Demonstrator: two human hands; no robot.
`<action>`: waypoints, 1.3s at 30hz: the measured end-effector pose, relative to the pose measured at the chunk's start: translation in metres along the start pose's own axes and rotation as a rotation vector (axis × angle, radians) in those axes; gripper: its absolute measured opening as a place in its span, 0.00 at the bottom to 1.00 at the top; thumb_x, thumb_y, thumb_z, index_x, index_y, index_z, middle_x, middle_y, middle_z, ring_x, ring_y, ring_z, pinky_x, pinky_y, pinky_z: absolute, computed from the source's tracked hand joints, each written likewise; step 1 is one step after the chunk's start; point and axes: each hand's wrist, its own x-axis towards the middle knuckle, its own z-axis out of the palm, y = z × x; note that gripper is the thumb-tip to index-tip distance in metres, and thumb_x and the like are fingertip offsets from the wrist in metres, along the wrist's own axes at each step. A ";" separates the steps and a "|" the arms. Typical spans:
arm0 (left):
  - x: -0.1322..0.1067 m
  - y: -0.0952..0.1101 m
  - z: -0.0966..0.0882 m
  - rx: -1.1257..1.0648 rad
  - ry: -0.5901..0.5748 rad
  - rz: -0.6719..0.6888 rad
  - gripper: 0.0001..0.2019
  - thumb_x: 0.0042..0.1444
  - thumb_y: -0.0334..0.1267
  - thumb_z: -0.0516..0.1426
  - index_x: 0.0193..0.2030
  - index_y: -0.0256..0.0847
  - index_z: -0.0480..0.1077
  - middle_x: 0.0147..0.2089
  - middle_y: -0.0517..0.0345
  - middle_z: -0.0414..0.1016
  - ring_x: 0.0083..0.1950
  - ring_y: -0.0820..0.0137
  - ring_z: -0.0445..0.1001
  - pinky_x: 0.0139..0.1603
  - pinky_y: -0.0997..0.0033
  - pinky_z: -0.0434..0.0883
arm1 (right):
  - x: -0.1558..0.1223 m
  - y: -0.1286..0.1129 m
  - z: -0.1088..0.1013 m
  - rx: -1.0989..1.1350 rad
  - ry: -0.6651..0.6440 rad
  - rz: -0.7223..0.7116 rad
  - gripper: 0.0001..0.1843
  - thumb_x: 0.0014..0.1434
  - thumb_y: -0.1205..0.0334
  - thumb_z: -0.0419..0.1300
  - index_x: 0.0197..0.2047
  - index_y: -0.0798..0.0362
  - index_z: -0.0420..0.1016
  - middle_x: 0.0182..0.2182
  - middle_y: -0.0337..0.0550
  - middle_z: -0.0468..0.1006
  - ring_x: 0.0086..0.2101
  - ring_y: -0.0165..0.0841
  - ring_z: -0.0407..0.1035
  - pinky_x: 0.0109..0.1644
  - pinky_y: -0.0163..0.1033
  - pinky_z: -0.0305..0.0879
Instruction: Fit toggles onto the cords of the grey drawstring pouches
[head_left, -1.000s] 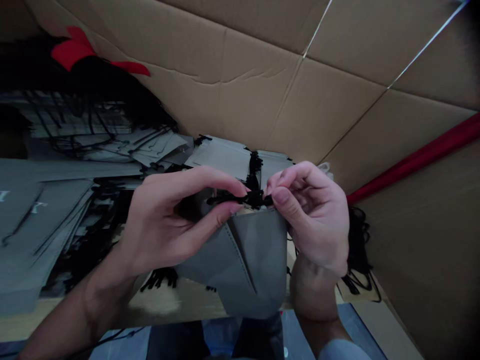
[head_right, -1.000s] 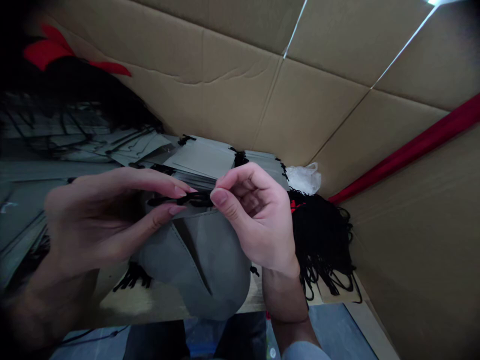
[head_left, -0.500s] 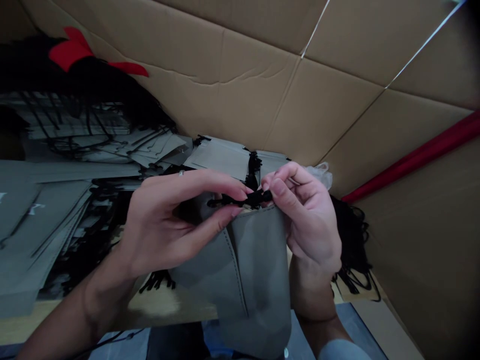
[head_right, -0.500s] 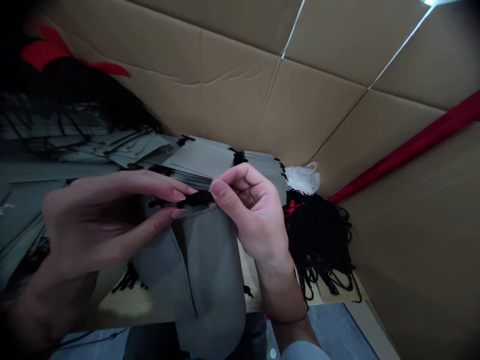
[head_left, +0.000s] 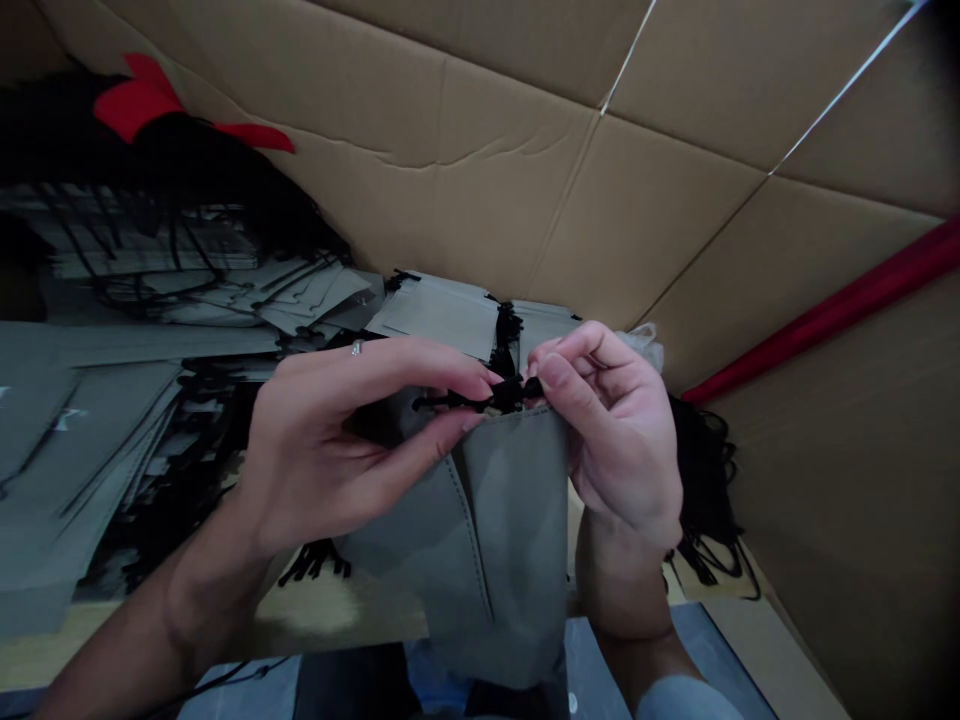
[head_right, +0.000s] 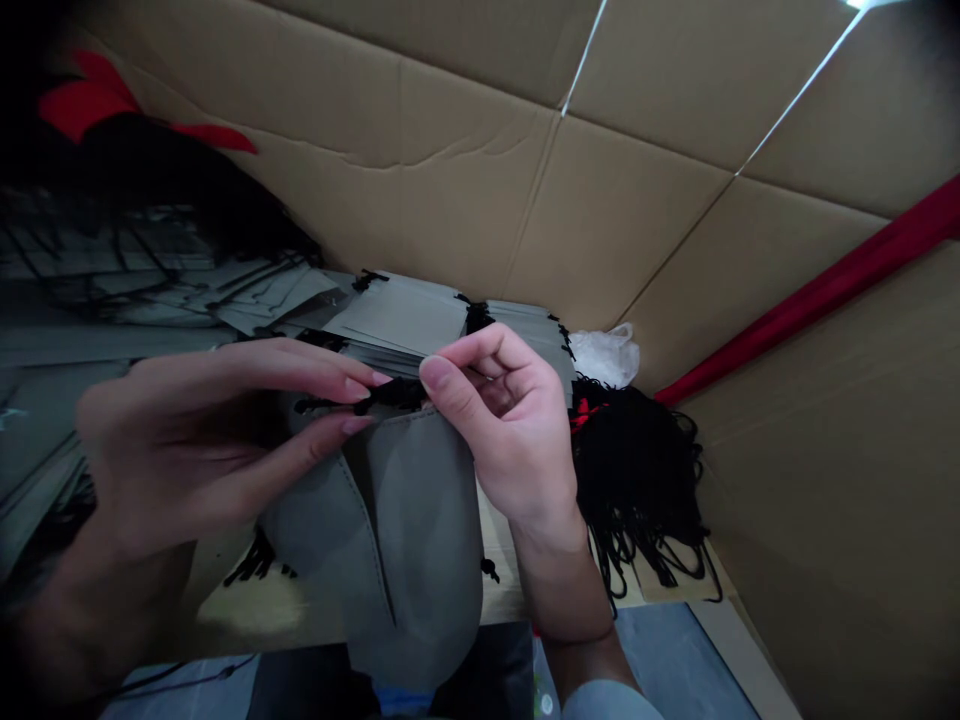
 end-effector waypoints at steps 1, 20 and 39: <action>0.000 0.000 0.000 0.005 0.001 0.004 0.09 0.71 0.34 0.71 0.54 0.52 0.82 0.53 0.66 0.92 0.52 0.67 0.91 0.54 0.64 0.88 | 0.000 0.000 0.000 -0.017 0.009 -0.001 0.18 0.61 0.49 0.85 0.38 0.47 0.84 0.33 0.36 0.84 0.31 0.28 0.74 0.35 0.32 0.73; 0.000 0.001 0.002 0.019 0.007 0.011 0.07 0.72 0.35 0.70 0.53 0.52 0.82 0.52 0.68 0.91 0.53 0.69 0.91 0.54 0.66 0.87 | -0.001 -0.001 0.000 0.006 0.009 0.002 0.15 0.63 0.53 0.84 0.38 0.47 0.85 0.33 0.36 0.85 0.31 0.28 0.77 0.35 0.31 0.75; 0.000 -0.008 0.010 -0.107 0.101 -0.016 0.10 0.66 0.30 0.74 0.49 0.48 0.85 0.44 0.63 0.89 0.45 0.69 0.86 0.44 0.66 0.82 | -0.010 -0.005 0.000 -0.604 -0.200 -0.538 0.13 0.66 0.75 0.73 0.49 0.50 0.84 0.41 0.36 0.88 0.38 0.29 0.80 0.43 0.35 0.79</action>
